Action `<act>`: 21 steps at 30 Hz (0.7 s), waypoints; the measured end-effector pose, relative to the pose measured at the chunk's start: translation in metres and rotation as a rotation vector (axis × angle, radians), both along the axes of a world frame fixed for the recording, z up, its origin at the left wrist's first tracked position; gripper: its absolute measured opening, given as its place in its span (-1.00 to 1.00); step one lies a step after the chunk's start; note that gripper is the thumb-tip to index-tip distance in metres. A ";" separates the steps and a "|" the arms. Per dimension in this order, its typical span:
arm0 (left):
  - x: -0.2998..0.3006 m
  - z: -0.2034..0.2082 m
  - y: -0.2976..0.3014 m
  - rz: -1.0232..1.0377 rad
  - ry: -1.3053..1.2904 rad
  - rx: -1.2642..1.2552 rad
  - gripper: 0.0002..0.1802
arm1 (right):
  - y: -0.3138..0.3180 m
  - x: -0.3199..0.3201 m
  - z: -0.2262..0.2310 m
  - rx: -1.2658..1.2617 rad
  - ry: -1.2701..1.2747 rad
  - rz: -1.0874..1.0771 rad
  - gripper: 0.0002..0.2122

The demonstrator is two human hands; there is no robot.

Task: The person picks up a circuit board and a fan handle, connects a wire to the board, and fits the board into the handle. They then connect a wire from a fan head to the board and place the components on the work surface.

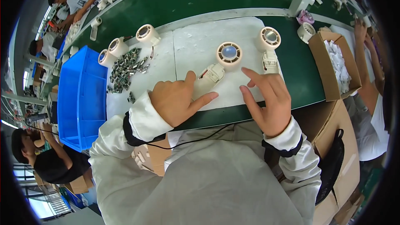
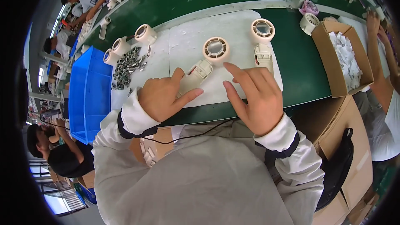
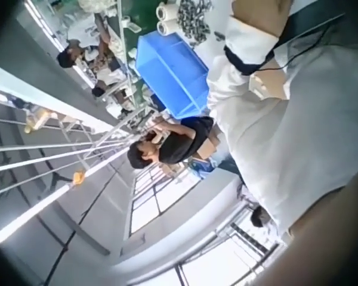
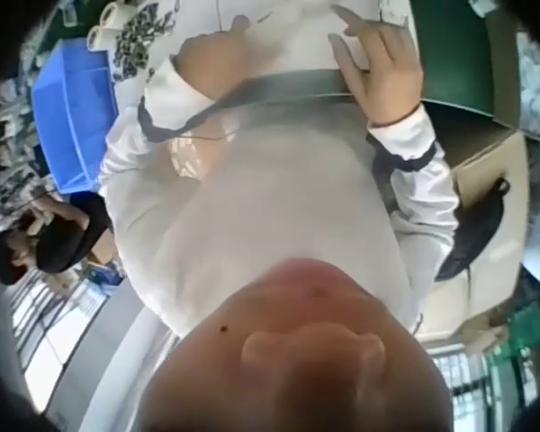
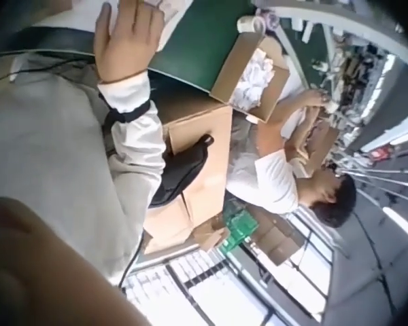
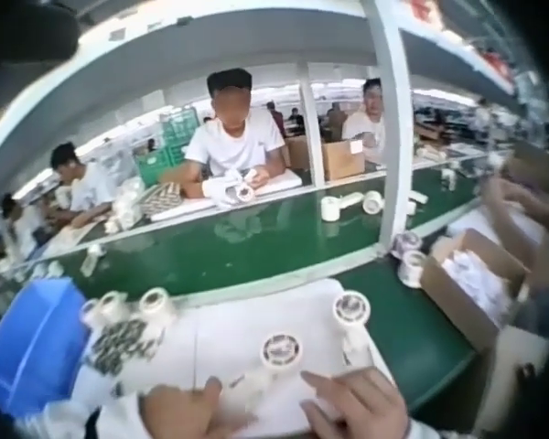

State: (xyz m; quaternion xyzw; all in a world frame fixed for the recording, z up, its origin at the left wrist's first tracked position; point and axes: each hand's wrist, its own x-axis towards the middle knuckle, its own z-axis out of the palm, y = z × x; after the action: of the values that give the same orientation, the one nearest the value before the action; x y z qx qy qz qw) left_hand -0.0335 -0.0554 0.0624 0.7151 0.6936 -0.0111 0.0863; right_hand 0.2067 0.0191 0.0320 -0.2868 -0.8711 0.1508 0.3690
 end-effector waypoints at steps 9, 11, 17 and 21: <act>-0.020 -0.046 -0.002 -0.221 0.091 0.341 -0.72 | -0.009 -0.065 0.006 -0.251 -0.071 0.130 -0.70; -0.019 -0.040 0.000 -0.283 0.123 0.371 -0.76 | -0.001 -0.073 -0.009 -0.148 -0.115 0.169 -0.76; -0.001 -0.038 -0.017 -0.265 0.046 0.434 -0.86 | -0.008 -0.058 -0.011 -0.172 -0.147 0.252 -0.84; 0.000 -0.044 -0.049 -0.279 0.037 0.415 -0.89 | -0.016 -0.050 -0.008 -0.357 -0.132 0.333 -0.89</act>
State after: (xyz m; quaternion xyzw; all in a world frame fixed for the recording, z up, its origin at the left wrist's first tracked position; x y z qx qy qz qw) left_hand -0.0330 -0.1040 0.0185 0.8060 0.5771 0.1066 -0.0776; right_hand 0.1569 0.0034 0.0243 -0.2094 -0.8880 0.3419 0.2251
